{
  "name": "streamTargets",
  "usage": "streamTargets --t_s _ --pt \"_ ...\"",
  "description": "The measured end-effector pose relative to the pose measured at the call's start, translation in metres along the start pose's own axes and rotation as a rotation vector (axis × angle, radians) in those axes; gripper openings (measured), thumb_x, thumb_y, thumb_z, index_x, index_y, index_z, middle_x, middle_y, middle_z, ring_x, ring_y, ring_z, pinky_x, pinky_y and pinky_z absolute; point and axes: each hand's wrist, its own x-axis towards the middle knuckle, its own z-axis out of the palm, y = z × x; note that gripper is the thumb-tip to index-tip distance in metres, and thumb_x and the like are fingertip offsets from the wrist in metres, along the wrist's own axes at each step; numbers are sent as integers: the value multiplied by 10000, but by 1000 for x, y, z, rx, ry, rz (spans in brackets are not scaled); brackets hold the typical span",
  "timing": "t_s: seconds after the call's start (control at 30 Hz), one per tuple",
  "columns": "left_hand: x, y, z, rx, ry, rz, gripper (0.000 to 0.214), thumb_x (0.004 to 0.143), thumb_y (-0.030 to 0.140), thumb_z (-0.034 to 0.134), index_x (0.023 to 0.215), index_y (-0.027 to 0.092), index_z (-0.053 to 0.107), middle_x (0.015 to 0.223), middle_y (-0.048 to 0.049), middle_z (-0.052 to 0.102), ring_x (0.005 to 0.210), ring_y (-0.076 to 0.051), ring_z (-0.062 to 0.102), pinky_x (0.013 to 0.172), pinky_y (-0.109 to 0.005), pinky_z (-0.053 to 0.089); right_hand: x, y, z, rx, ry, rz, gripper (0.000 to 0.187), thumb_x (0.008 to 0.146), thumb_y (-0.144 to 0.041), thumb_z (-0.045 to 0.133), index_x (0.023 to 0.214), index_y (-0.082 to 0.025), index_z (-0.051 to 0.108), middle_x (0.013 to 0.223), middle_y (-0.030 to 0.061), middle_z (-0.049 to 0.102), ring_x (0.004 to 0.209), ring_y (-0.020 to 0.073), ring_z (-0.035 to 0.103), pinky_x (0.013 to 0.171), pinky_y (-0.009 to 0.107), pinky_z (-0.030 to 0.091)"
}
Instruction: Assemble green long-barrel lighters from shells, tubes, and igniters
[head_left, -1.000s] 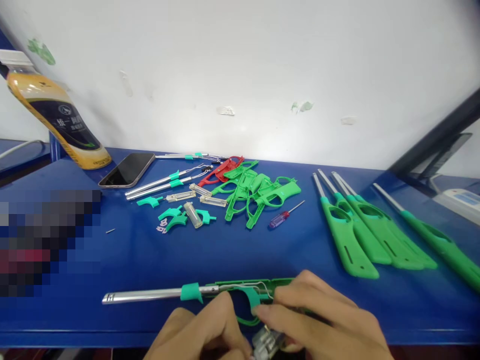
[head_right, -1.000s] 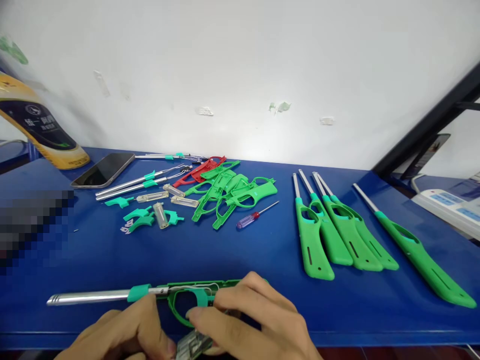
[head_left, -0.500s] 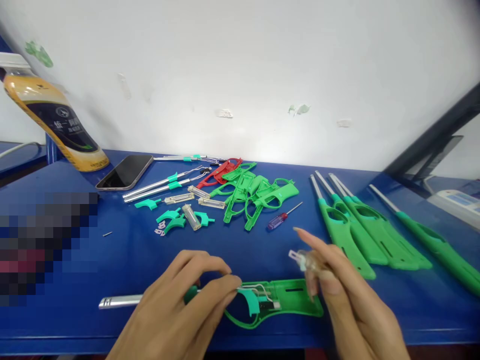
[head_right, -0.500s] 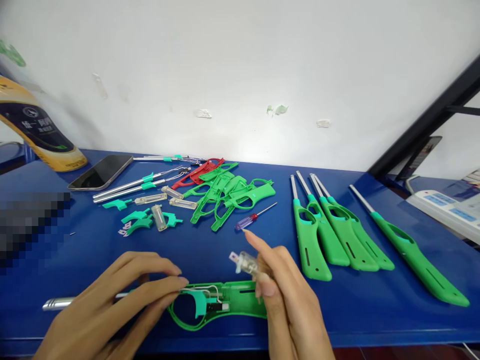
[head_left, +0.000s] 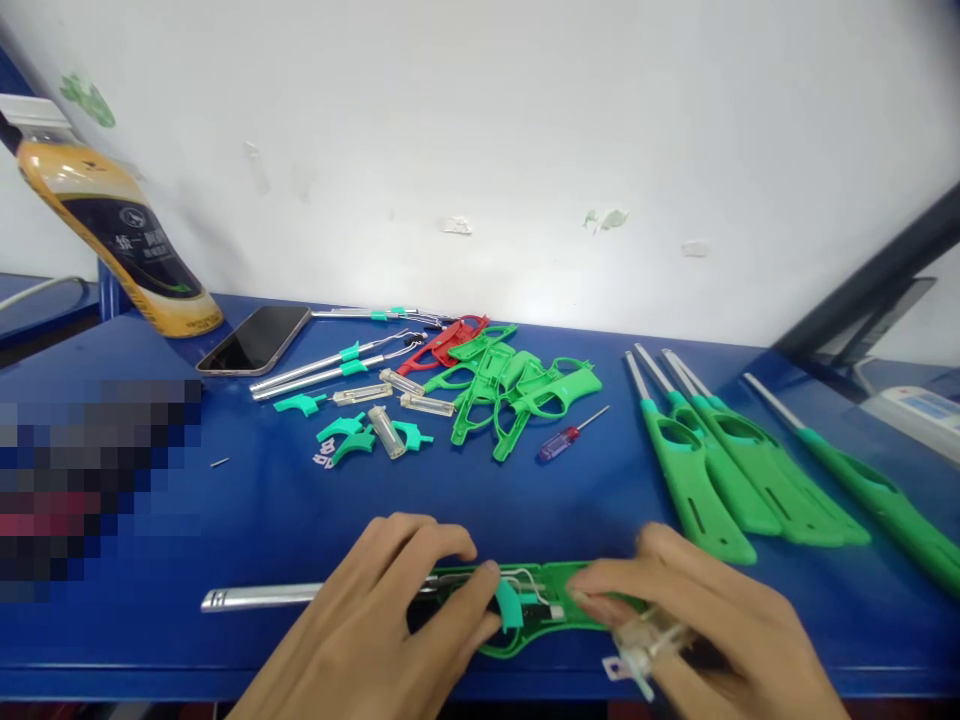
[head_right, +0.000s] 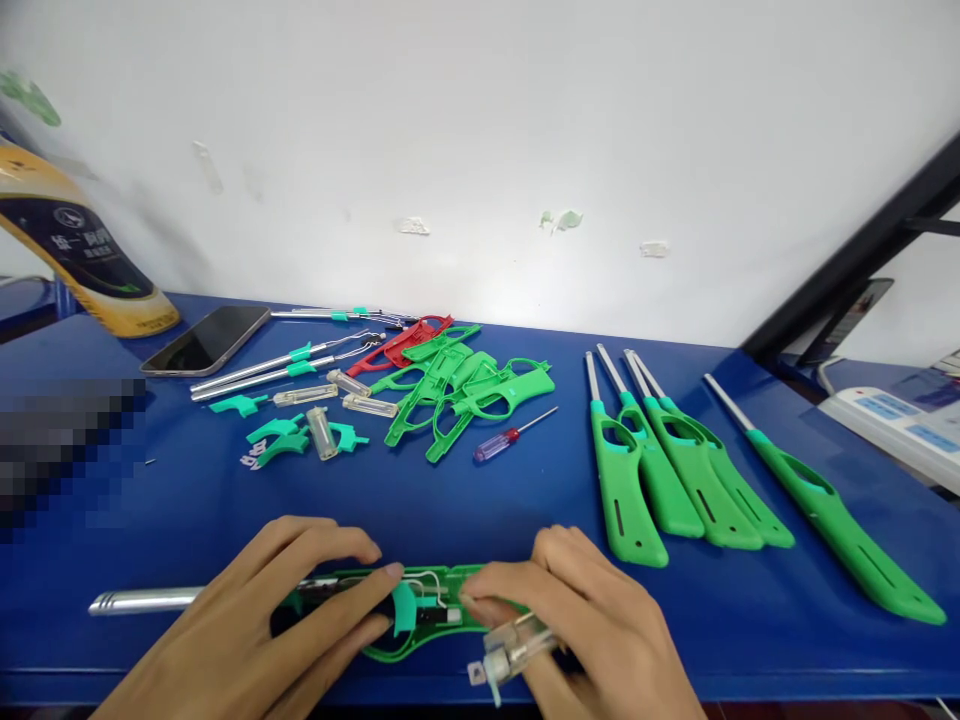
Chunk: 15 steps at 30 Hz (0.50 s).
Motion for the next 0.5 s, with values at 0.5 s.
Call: streamTargets --t_s 0.5 --pt "-8 0 6 128 -15 79 356 1289 178 466 1385 233 805 1132 -26 813 1071 -203 722 966 -359 560 12 4 2 -91 -142 -103 294 1283 -365 575 1151 -294 828 776 -49 684 684 123 702 611 226 523"
